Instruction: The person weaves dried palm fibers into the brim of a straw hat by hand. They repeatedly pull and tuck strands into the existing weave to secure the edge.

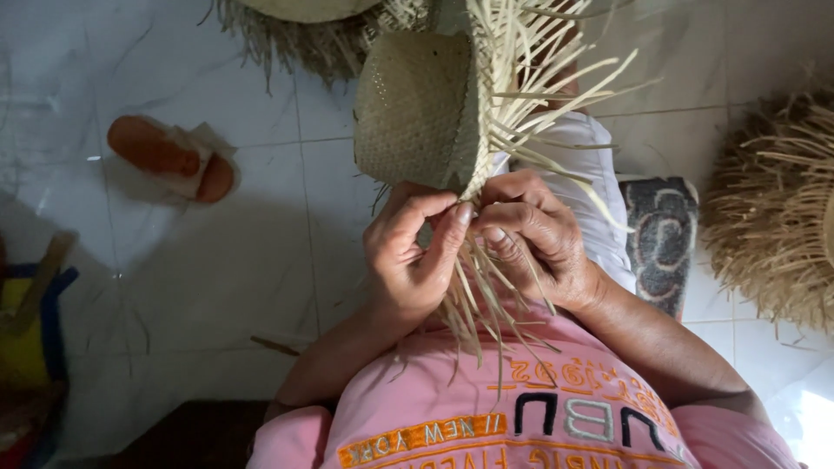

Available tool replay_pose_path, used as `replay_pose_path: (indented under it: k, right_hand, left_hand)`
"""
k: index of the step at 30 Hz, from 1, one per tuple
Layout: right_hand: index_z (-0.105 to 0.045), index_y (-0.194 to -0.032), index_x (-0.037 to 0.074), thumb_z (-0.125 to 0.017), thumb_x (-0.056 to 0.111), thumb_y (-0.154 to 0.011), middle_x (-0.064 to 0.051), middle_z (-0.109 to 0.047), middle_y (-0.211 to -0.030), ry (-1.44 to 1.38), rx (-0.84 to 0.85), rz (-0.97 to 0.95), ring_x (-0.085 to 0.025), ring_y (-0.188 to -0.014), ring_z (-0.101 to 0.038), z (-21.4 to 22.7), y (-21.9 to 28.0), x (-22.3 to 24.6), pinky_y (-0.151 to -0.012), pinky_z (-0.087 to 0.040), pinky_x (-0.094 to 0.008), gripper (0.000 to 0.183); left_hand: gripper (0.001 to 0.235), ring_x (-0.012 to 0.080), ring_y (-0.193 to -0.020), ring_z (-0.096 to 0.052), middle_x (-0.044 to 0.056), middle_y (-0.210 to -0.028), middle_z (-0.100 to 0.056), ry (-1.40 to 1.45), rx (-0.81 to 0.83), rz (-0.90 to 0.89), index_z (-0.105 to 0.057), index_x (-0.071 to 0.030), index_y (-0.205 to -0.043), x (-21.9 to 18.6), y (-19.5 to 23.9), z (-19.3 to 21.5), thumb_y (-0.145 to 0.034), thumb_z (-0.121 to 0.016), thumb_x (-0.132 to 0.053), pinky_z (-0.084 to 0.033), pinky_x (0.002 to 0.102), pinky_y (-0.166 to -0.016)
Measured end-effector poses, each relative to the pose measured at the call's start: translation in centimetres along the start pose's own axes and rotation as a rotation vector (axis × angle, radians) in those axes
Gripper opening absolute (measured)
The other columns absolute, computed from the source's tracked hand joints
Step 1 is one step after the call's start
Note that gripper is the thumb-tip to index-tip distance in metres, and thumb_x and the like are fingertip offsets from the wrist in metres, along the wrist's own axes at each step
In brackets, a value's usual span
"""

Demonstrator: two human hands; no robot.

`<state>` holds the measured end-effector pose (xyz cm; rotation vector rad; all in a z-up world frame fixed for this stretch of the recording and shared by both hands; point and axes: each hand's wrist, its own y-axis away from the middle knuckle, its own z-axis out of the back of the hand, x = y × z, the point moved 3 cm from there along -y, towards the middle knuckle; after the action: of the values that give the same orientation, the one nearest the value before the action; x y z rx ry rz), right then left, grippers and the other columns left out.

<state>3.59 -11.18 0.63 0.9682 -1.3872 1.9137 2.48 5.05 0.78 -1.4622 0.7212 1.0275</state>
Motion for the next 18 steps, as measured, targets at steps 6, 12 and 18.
replay_pose_path:
  k: [6, 12, 18]
  right_hand:
    - [-0.072, -0.099, 0.002, -0.06, 0.012, -0.105, -0.016, -0.061, -0.098, -0.011, -0.007, -0.048, -0.029, -0.09, -0.061, 0.3, 0.5, -0.4, -0.084, -0.054, -0.042, 0.017]
    - [-0.071, -0.097, 0.0, -0.061, 0.01, -0.103, -0.019, -0.064, -0.102, -0.086, -0.007, -0.059, -0.03, -0.093, -0.065, 0.7, 0.5, -0.7, -0.087, -0.055, -0.042, 0.016]
    - [-0.072, -0.097, 0.001, -0.069, 0.013, -0.098, -0.022, -0.064, -0.109, -0.122, -0.021, -0.012, -0.031, -0.099, -0.065, 1.4, 1.3, -1.3, -0.089, -0.054, -0.044, 0.013]
  left_hand:
    - [0.01, 0.024, -0.062, -0.065, 0.016, -0.076, -0.064, -0.014, 0.013, -0.012, -0.072, 0.006, -0.095, 0.4, 0.3, -0.5, -0.091, -0.075, -0.003, -0.052, 0.034, -0.057]
    - [0.011, 0.017, -0.064, -0.061, 0.014, -0.077, -0.064, 0.013, 0.024, 0.012, -0.072, 0.006, -0.097, 0.2, 0.0, -0.6, -0.092, -0.075, -0.003, -0.052, 0.032, -0.058]
    - [0.015, 0.0206, -0.063, -0.061, 0.014, -0.075, -0.06, -0.075, 0.116, 0.019, -0.07, 0.004, -0.093, -0.5, -1.1, -1.1, -0.091, -0.077, -0.009, -0.051, 0.033, -0.056]
